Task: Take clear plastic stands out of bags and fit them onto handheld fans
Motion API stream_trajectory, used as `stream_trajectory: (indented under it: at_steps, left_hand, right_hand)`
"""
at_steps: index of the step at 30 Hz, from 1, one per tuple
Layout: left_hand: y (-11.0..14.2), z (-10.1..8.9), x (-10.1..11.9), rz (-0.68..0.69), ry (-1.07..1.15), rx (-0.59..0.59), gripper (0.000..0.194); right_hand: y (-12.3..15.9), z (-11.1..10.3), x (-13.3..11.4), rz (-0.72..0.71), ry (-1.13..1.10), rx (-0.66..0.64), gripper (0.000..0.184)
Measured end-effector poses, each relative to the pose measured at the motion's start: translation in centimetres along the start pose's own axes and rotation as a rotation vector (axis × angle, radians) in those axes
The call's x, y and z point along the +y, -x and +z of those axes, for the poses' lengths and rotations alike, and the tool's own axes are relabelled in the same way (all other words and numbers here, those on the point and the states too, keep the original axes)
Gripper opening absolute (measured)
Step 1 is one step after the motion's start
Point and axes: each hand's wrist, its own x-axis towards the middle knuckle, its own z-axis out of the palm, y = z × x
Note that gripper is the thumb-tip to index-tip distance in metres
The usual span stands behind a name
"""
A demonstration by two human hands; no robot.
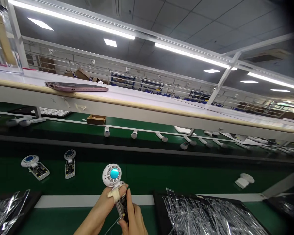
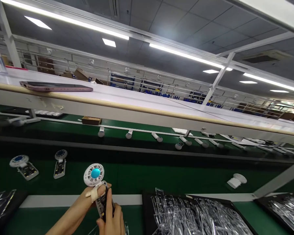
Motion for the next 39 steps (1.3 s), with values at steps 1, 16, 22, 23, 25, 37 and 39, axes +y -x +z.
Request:
stream_trajectory:
  at_steps: [1,16,22,23,25,37,39]
  left_hand:
    - [0.2,-0.1,0.0,0.012,-0.019,0.023,0.064]
    - [1.0,-0.7,-4.9,0.231,0.151,0.34,0.042]
    - [-6.8,-3.6,-4.2,0.134,0.04,0.38,0.043]
    - [-8.9,-4.6,-4.1,0.106,0.023,0.431,0.043]
    - [-12.7,-7.0,-4.0,0.056,-0.016,0.502,0.046]
    - [-6.2,-13.6,-7.5,0.062,-0.764,0.217,0.029]
    - [-2.7,-13.8,-8.7,0.04,-0.896,0.143,0.024]
  right_hand:
    - [-0.1,-0.2,-0.2,0.017,-0.019,-0.002,0.047]
    - [-3.7,-0.2,-3.3,0.279,-0.683,0.191,0.053]
    - [-7.6,2.0,-0.7,0.254,-0.405,-0.111,0.046]
    - [-7.8,2.0,0.2,0.258,-0.389,-0.145,0.043]
    - [-7.1,1.0,1.9,0.267,-0.326,-0.198,0.038]
    - [3.4,0.3,6.7,-0.093,0.295,-0.402,0.03]
    - [3.1,0.1,6.2,-0.087,0.283,-0.374,0.024]
